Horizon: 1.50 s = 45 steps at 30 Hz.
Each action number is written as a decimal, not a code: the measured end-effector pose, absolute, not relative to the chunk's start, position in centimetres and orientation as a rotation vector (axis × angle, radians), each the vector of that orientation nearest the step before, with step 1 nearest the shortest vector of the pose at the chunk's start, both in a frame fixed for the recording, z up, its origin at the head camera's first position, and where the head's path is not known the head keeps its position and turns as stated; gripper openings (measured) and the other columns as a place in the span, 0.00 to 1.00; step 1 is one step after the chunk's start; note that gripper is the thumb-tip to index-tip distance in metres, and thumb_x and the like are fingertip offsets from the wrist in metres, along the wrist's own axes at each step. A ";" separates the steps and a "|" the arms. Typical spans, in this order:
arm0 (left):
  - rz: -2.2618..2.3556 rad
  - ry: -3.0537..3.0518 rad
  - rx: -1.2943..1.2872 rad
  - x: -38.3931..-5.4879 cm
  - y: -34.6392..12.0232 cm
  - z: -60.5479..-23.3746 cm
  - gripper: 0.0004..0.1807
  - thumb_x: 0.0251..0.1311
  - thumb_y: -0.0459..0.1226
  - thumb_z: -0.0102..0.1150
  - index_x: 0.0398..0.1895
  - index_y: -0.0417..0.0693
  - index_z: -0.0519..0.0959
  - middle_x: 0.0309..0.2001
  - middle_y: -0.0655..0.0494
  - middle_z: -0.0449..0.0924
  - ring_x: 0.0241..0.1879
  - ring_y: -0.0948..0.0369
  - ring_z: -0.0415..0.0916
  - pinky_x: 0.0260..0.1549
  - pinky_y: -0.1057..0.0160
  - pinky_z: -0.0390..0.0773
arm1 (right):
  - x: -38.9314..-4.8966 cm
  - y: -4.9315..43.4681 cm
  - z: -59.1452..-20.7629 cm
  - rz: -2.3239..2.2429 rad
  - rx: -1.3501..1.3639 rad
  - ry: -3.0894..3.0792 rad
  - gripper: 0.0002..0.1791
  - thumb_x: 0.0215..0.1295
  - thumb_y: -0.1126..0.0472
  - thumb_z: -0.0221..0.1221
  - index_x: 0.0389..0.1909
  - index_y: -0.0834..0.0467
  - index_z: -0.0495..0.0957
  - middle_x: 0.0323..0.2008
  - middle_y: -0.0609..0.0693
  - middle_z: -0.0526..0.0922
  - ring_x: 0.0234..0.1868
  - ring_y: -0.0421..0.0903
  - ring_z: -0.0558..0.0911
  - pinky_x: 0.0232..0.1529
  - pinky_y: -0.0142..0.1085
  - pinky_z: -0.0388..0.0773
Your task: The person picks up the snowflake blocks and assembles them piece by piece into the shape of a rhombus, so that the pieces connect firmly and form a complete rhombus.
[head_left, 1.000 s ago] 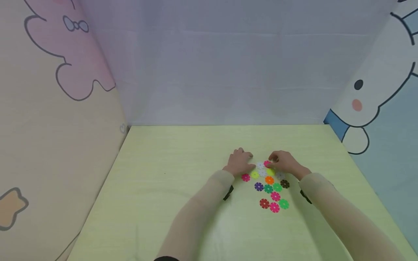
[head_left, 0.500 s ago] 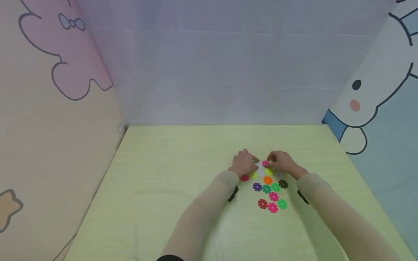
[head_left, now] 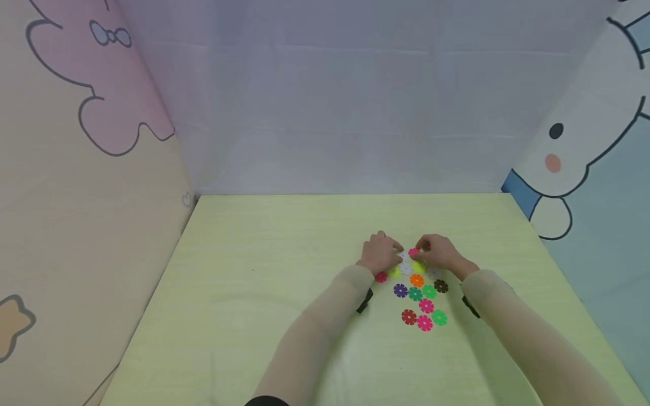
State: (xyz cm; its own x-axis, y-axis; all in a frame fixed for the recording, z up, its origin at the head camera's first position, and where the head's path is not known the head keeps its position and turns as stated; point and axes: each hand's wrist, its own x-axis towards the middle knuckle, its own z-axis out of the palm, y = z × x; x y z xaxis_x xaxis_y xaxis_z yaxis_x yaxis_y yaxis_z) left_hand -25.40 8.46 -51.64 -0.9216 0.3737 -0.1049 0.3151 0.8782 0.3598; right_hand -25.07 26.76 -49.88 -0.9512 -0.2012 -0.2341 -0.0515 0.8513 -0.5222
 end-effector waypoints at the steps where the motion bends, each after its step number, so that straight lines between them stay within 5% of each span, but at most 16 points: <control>1: 0.518 2.877 0.533 -25.4 8.5 -51.6 0.16 0.57 0.53 0.64 0.49 0.70 0.83 0.44 0.59 0.71 0.40 0.60 0.63 0.39 0.61 0.69 | -25.1 26.8 -49.9 -0.767 -0.188 2.747 0.18 0.61 0.54 0.64 0.41 0.65 0.77 0.40 0.59 0.77 0.41 0.56 0.73 0.46 0.50 0.72; 15: 0.578 2.844 0.469 -25.4 8.7 -51.4 0.16 0.55 0.50 0.66 0.45 0.58 0.79 0.40 0.61 0.72 0.39 0.61 0.66 0.45 0.59 0.68 | -24.9 26.6 -50.4 -0.811 -0.084 2.729 0.19 0.62 0.54 0.64 0.43 0.67 0.75 0.38 0.58 0.78 0.37 0.54 0.74 0.43 0.46 0.74; 25: 0.886 2.765 0.440 -25.6 8.1 -51.9 0.13 0.55 0.41 0.68 0.42 0.52 0.77 0.32 0.61 0.75 0.30 0.63 0.70 0.30 0.67 0.70 | -24.9 26.2 -50.1 -0.850 -0.089 2.779 0.18 0.61 0.56 0.64 0.41 0.67 0.75 0.36 0.58 0.79 0.37 0.54 0.76 0.42 0.47 0.74; 45: 1.347 2.584 0.328 -25.7 5.1 -52.2 0.07 0.60 0.37 0.62 0.41 0.50 0.79 0.31 0.62 0.78 0.31 0.64 0.74 0.33 0.64 0.74 | -24.2 26.7 -50.0 -0.935 -0.182 2.838 0.12 0.63 0.63 0.61 0.43 0.67 0.79 0.37 0.58 0.81 0.39 0.55 0.77 0.44 0.50 0.74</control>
State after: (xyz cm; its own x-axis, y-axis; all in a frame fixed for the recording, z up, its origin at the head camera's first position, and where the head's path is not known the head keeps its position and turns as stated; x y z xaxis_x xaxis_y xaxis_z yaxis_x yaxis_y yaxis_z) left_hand -25.74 5.06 -52.22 -0.9535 0.2903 -0.0813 0.0997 0.5581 0.8238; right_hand -24.20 26.66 -50.00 -0.9818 -0.1605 -0.1016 -0.0686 0.7985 -0.5980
